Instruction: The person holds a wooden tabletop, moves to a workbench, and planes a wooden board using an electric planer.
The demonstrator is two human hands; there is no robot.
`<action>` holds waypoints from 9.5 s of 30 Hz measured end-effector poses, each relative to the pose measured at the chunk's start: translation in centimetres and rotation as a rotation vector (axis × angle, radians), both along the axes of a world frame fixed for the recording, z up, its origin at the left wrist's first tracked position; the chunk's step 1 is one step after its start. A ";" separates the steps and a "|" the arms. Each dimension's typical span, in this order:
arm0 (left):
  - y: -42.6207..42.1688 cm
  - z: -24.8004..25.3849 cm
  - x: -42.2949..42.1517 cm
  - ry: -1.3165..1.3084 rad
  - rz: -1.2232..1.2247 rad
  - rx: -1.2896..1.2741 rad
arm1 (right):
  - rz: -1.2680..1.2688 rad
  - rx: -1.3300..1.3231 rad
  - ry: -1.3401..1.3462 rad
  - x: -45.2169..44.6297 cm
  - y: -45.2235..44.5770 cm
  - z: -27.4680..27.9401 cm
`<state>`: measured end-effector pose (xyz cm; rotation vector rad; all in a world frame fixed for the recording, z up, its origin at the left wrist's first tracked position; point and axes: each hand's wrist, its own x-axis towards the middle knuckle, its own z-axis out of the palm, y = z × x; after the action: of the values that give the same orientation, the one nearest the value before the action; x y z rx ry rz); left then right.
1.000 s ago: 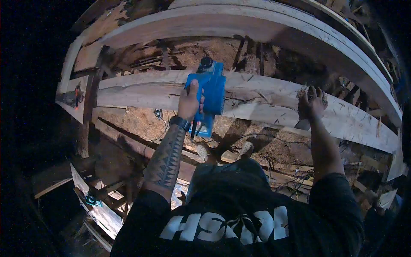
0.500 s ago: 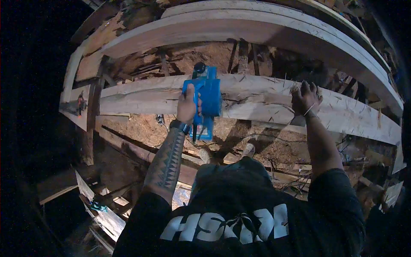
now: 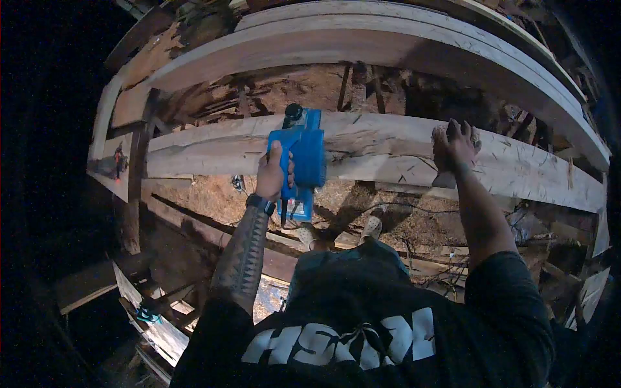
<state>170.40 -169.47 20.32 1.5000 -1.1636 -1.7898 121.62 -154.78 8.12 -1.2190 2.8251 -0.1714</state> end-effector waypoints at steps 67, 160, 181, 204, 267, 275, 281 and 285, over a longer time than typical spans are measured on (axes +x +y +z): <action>4.4 0.6 -12.6 -0.021 -0.135 0.012 | -0.272 0.051 0.111 -12.6 8.1 -0.9; 16.8 -2.3 -28.4 0.112 -0.097 -0.043 | -0.052 -0.050 -0.154 -20.4 15.0 1.4; 17.1 -1.0 -35.6 0.040 -0.222 -0.048 | -0.037 0.039 -0.075 -21.7 13.3 0.4; 19.2 2.3 -25.1 -0.146 -0.232 -0.059 | -0.004 0.042 0.022 -21.6 13.8 0.3; 6.3 0.8 -8.2 -0.233 0.133 -0.134 | 0.025 0.023 0.183 -22.0 13.8 -1.3; 6.5 -0.3 -2.0 -0.313 0.198 -0.156 | 0.016 -0.056 0.059 -22.2 14.4 -1.3; -0.1 -0.8 -3.4 -0.221 0.176 -0.112 | -0.002 -0.011 0.119 -21.5 13.8 -0.7; 4.8 0.0 -3.9 -0.133 0.196 -0.085 | -0.006 -0.026 0.080 -21.4 13.5 -0.2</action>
<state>166.49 -164.63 20.32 1.6423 -1.0992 -1.5126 100.20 -141.24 7.96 -1.2500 2.9036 -0.1642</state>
